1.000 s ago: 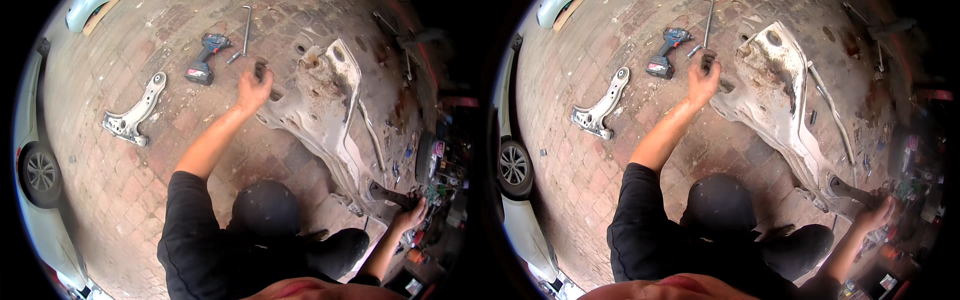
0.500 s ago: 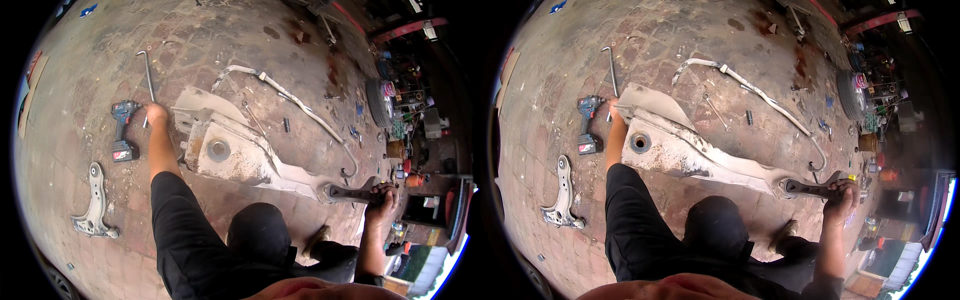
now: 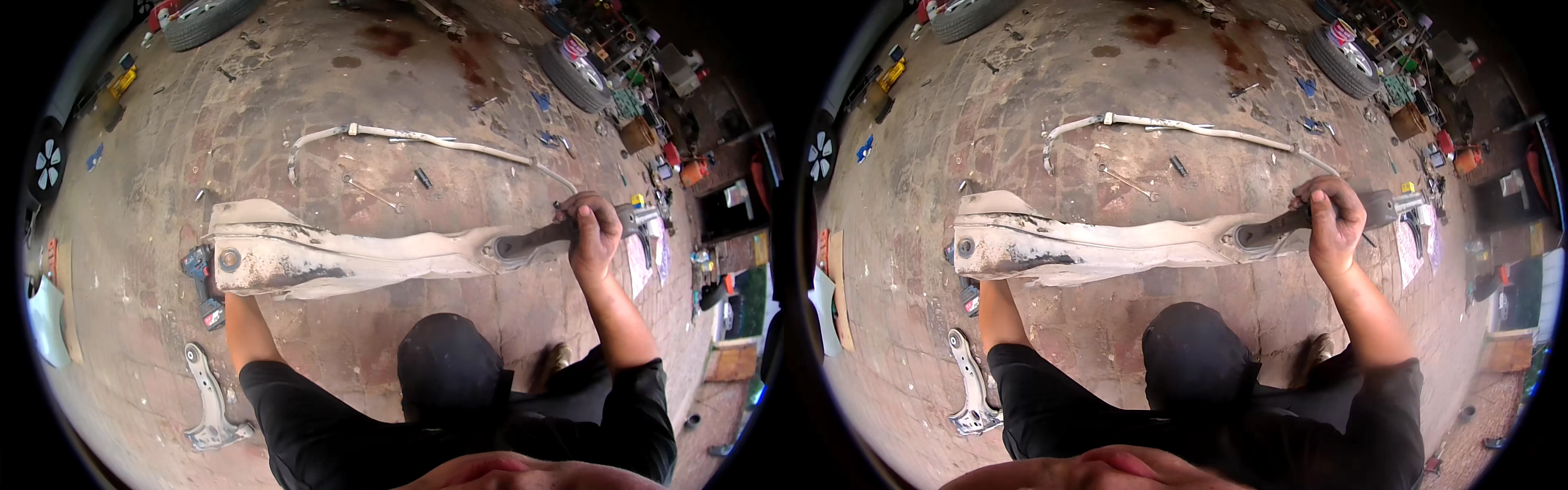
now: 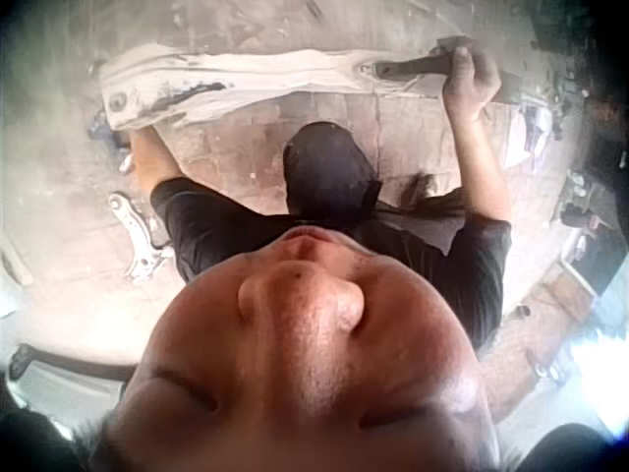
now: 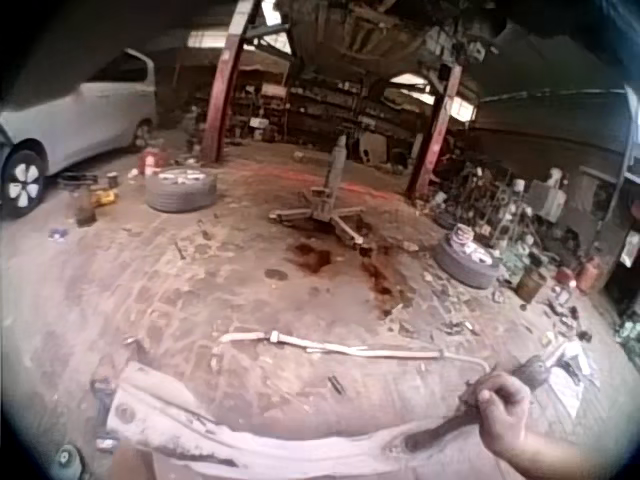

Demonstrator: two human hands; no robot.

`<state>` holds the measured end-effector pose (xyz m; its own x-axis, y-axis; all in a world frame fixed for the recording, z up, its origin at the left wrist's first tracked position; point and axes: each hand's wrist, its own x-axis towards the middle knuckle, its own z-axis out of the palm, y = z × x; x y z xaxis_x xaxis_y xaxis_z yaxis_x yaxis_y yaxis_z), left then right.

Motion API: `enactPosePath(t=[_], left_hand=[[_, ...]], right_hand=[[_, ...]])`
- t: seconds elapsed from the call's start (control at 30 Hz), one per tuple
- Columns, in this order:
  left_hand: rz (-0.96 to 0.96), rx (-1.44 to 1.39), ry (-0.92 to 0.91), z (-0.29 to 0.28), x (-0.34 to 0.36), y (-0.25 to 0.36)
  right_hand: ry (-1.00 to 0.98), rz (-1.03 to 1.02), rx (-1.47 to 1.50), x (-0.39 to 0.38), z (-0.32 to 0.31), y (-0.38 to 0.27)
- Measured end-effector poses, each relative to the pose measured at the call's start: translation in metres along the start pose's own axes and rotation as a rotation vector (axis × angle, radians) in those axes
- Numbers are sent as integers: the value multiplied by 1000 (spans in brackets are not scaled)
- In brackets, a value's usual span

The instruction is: The person is kneeling on the floor and working on a car subframe. They use a wrench and a power drill to remove bolts and separate components of the subframe. The person then places the separated parts on the floor.

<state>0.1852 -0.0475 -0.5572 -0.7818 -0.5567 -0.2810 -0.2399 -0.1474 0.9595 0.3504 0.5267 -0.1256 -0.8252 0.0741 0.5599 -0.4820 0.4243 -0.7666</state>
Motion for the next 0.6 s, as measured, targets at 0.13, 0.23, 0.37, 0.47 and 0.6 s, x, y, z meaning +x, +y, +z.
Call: enactPosePath(t=[0.13, 0.23, 0.37, 0.47, 0.6], left_hand=[[8, -535, -35, -27, -101, 90], [59, -338, -7, -48, -197, 165], [464, -20, 26, -77, -292, 229], [719, 100, 19, -52, -370, 277], [746, 6, -215, 39, -467, 330]], right_hand=[[3, -72, -128, 8, 4, 0], [11, -79, -176, 8, 3, -11], [30, -158, -106, 11, 0, -14], [-53, -155, 62, 9, -6, -4], [-130, -196, 302, 7, -17, 8]])
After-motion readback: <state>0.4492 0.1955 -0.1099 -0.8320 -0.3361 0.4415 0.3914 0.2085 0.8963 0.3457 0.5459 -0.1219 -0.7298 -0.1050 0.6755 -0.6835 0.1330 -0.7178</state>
